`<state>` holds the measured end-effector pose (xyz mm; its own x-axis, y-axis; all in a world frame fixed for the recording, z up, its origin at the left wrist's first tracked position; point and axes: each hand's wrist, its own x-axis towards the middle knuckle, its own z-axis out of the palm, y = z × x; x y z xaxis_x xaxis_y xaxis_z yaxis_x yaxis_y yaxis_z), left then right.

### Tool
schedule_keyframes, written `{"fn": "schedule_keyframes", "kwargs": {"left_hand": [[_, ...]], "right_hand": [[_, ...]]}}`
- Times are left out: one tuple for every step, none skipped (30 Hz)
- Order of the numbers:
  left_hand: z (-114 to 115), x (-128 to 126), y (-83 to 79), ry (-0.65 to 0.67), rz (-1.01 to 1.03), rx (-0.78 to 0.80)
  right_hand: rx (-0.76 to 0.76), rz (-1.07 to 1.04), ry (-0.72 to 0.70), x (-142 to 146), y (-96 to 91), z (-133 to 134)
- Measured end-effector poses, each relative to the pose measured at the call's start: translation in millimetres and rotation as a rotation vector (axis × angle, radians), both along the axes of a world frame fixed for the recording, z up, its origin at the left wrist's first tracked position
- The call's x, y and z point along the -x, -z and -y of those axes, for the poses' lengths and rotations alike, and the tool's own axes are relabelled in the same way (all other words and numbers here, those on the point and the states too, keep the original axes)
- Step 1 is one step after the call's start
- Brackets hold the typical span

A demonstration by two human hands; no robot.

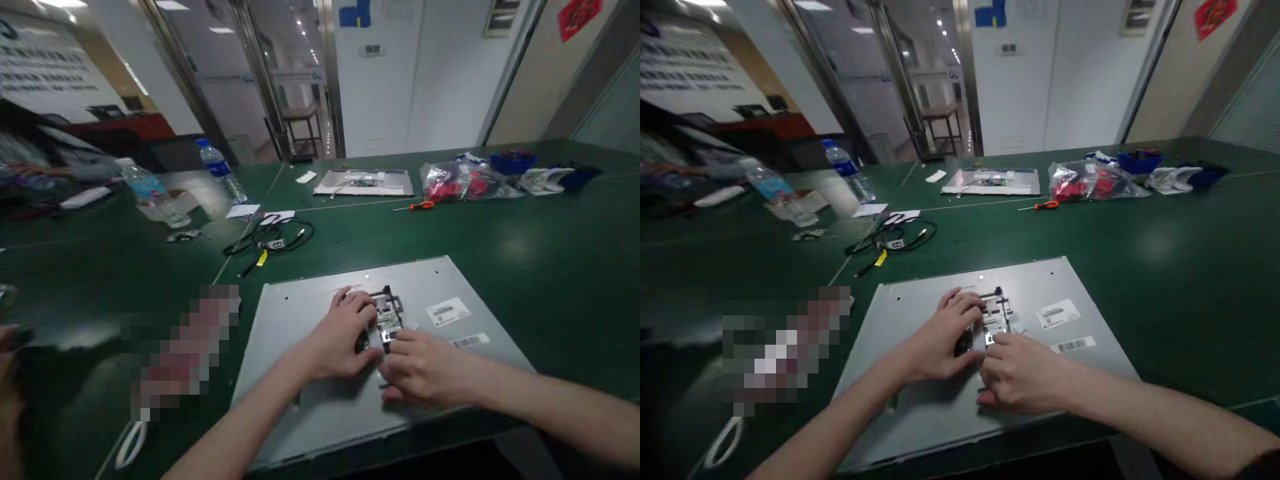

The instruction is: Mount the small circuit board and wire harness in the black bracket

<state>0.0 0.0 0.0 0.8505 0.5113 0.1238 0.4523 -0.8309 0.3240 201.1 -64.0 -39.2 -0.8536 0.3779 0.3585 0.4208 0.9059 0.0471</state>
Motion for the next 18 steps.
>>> {"fn": "schedule_keyframes", "kwargs": {"left_hand": [[0.2, 0.2, -0.2, 0.0, 0.001, -0.001], [0.4, 0.3, -0.3, 0.0, 0.003, -0.001], [0.5, 0.4, -0.5, 0.002, 0.006, -0.001], [0.5, 0.5, -0.6, 0.004, 0.009, -0.001], [0.3, 0.5, -0.7, 0.007, 0.013, 0.0], [0.2, 0.5, -0.8, 0.011, 0.018, 0.001], [0.0, 0.4, -1.0, 0.016, 0.022, 0.002], [-0.2, 0.3, -1.2, 0.02, 0.027, 0.003], [-0.2, 0.1, -1.5, 0.024, 0.03, 0.002], [-0.2, -0.2, -1.9, 0.028, 0.032, 0.002], [0.0, -0.5, -2.3, 0.032, 0.032, 0.001], [0.2, -0.8, -2.6, 0.034, 0.031, 0.003], [0.5, -1.1, -2.9, 0.035, 0.028, 0.005], [0.9, -1.3, -3.1, 0.034, 0.024, 0.007], [1.2, -1.5, -3.0, 0.031, 0.021, 0.008], [1.4, -1.7, -2.7, 0.028, 0.018, 0.008], [1.6, -1.7, -2.1, 0.026, 0.015, 0.006], [1.7, -1.7, -1.4, 0.024, 0.012, 0.004]], "right_hand": [[0.006, 0.004, -0.007, 0.0, -0.6, 0.3], [0.01, 0.006, -0.014, 0.0, -1.1, 0.6], [0.011, 0.006, -0.02, -0.1, -1.6, 0.8], [0.01, 0.005, -0.025, -0.1, -1.9, 1.0], [0.007, 0.003, -0.031, -0.2, -2.1, 1.2], [0.0, -0.002, -0.035, -0.3, -2.1, 1.3], [-0.007, -0.007, -0.037, -0.5, -2.0, 1.4], [-0.013, -0.013, -0.038, -0.7, -1.9, 1.5], [-0.018, -0.019, -0.038, -0.9, -1.8, 1.5], [-0.022, -0.024, -0.038, -1.2, -1.7, 1.6], [-0.024, -0.028, -0.039, -1.4, -1.6, 1.6], [-0.026, -0.032, -0.04, -1.7, -1.7, 1.7], [-0.028, -0.037, -0.042, -2.0, -1.9, 1.7], [-0.031, -0.043, -0.045, -2.2, -2.3, 1.7], [-0.034, -0.05, -0.049, -2.4, -2.8, 1.7], [-0.036, -0.056, -0.052, -2.6, -3.4, 1.7], [-0.037, -0.061, -0.05, -2.8, -4.0, 1.5], [-0.039, -0.068, -0.045, -3.0, -4.6, 1.2]]}}
